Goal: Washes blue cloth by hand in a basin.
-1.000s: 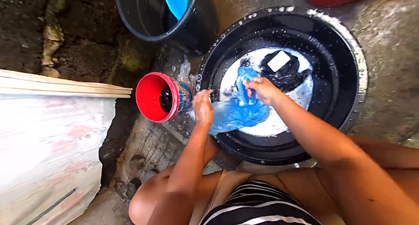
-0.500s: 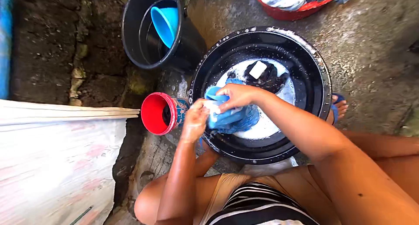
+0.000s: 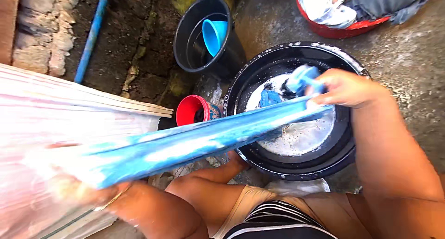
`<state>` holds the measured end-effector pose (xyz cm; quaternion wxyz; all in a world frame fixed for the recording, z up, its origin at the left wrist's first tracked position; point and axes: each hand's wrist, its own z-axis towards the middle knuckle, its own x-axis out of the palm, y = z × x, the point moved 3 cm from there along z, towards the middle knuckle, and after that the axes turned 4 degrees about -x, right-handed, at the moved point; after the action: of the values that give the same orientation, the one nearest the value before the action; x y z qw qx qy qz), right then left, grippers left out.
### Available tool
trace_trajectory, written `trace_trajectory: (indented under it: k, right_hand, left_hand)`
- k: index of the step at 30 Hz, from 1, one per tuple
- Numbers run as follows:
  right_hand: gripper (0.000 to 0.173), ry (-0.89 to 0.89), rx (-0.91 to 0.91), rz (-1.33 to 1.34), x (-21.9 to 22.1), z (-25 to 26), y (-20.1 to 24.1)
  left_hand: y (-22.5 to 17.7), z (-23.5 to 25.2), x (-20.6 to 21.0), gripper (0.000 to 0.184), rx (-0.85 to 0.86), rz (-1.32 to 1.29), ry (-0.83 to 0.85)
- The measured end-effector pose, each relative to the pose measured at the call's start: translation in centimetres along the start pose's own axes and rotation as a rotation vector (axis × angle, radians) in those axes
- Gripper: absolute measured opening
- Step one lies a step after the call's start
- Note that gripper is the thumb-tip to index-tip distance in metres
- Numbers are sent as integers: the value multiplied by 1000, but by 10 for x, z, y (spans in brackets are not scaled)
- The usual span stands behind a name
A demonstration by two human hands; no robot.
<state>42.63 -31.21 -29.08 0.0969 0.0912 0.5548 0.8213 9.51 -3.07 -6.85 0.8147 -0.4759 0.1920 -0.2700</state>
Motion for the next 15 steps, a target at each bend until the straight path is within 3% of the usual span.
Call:
trace_trajectory:
  k: [1,4,7,10,12,15]
  right_hand:
    - [12,-43,24,-16,-9,-6,9]
    - [8,-77,388,-406,-21,-10,4]
    - [16,141,906,-890,-8,-15,-69]
    - [35,427,1445,-1030,41,-60,-137]
    - [46,622,1502,-930,81,-101,-178]
    - [44,859,1277,-511,131,-94,-206]
  left_hand:
    - [33,3,-23,31,-70,39,200]
    - [144,-22,-22,22,-502,304,103]
    - [268,-68,-14,33,-962,483,125]
    - [307,-87,3,40,-1037,613,144]
    - [312,-93,6,43,-998,662,145]
    - [325,-100,20,51,-1012,605,122]
